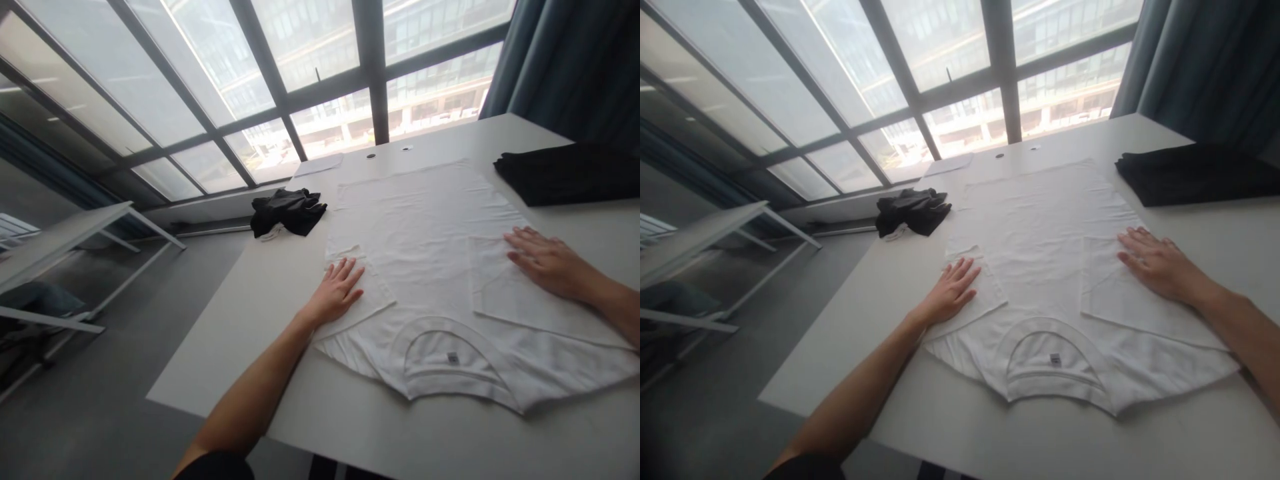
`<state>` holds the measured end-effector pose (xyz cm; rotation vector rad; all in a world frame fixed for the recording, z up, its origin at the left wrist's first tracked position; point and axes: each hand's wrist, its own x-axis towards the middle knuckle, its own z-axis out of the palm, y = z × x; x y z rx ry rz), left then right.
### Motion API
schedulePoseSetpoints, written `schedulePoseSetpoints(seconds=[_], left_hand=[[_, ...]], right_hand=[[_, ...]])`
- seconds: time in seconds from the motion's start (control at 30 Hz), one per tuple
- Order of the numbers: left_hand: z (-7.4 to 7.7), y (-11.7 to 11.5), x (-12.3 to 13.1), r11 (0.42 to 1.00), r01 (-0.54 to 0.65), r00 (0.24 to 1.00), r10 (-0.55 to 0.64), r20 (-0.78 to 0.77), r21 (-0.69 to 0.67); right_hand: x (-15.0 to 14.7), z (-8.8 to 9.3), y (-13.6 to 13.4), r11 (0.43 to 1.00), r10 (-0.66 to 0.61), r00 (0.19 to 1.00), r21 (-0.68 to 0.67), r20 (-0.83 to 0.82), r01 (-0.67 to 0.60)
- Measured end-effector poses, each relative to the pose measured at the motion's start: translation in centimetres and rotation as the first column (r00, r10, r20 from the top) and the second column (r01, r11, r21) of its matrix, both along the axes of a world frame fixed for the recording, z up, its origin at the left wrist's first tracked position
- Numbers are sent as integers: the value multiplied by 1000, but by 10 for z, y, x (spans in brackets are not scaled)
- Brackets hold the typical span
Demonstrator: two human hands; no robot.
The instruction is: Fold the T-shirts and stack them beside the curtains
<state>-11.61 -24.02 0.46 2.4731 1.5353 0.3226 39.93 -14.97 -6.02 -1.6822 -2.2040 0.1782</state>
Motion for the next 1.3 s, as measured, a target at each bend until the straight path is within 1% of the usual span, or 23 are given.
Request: schedulePoseSetpoints(seconds=[0.07, 0.1, 0.13, 0.17, 0.23, 0.27, 0.3, 0.37, 0.4, 0.43, 0.47, 0.53, 0.6, 0.63, 0.67, 0.73, 0.83, 0.9, 0.93, 1.03, 1.1, 1.2, 1.3], left_hand=[[0, 0, 1, 1000, 9, 999, -8, -45, 14], [0, 1, 0, 1000, 0, 999, 2, -47, 32], [0, 1, 0, 999, -5, 998, 8, -58, 54], [-1, 1, -2, 998, -6, 997, 11, -73, 70], [-7, 5, -6, 997, 9, 992, 1, -127, 80], [-11, 7, -8, 996, 31, 986, -16, -168, 84], [-15, 10, -10, 995, 43, 978, -22, -206, 95], [-23, 16, -15, 990, 59, 969, -27, -244, 125], [-25, 18, -16, 989, 66, 967, -30, -254, 134], [-27, 19, -18, 987, 69, 965, -30, -259, 142], [-28, 20, -19, 986, 71, 964, -30, -265, 148], [-30, 21, -21, 985, 73, 961, -27, -274, 157], [-31, 22, -23, 984, 73, 960, -25, -279, 161], [-32, 22, -23, 984, 73, 960, -25, -278, 162], [-32, 22, -24, 984, 74, 961, -27, -277, 159], [-33, 23, -24, 986, 74, 962, -31, -272, 152], [-31, 23, -24, 988, 70, 963, -32, -268, 136], [-29, 22, -22, 990, 67, 963, -30, -268, 127], [-28, 21, -21, 991, 65, 963, -31, -269, 121], [-25, 19, -18, 993, 55, 964, -25, -264, 105], [-24, 19, -16, 994, 47, 968, -21, -250, 100], [-19, 17, -13, 988, 54, 981, -26, -192, 142], [-2, 11, 3, 962, 105, 993, -91, -69, 251]], right_hand=[[-2, 11, -2, 999, -20, 994, -27, -110, 17], [-2, 19, -4, 998, -41, 977, -46, -207, 32], [-2, 28, -6, 997, -51, 940, -65, -338, 31], [-2, 38, -8, 997, -68, 875, -55, -479, 47], [2, 55, -9, 994, -105, 686, -50, -720, 100], [5, 62, -9, 991, -123, 591, -67, -798, 116], [9, 67, -9, 990, -122, 520, -69, -845, 120], [17, 74, -9, 991, -105, 435, -58, -894, 120], [19, 76, -9, 993, -91, 422, -48, -902, 111], [19, 77, -11, 994, -72, 431, -31, -900, 103], [17, 79, -12, 995, -51, 464, -7, -884, 95], [8, 82, -16, 996, 2, 595, 52, -804, 67], [-7, 84, -22, 995, 71, 763, 95, -642, -12], [-16, 84, -25, 993, 108, 837, 92, -537, -69], [-26, 83, -29, 990, 143, 893, 70, -426, -125], [-44, 79, -35, 980, 191, 956, -13, -224, -199], [-63, 68, -41, 971, 192, 981, -137, -36, -196], [-68, 62, -42, 969, 180, 984, -172, 3, -177], [-68, 61, -41, 969, 180, 984, -172, -7, -178], [-59, 62, -35, 972, 194, 975, -112, -109, -206], [-49, 67, -30, 981, 179, 963, -43, -200, -192], [-30, 73, -23, 992, 127, 917, 41, -378, -121], [-11, 74, -17, 996, 32, 812, 82, -582, 19]])
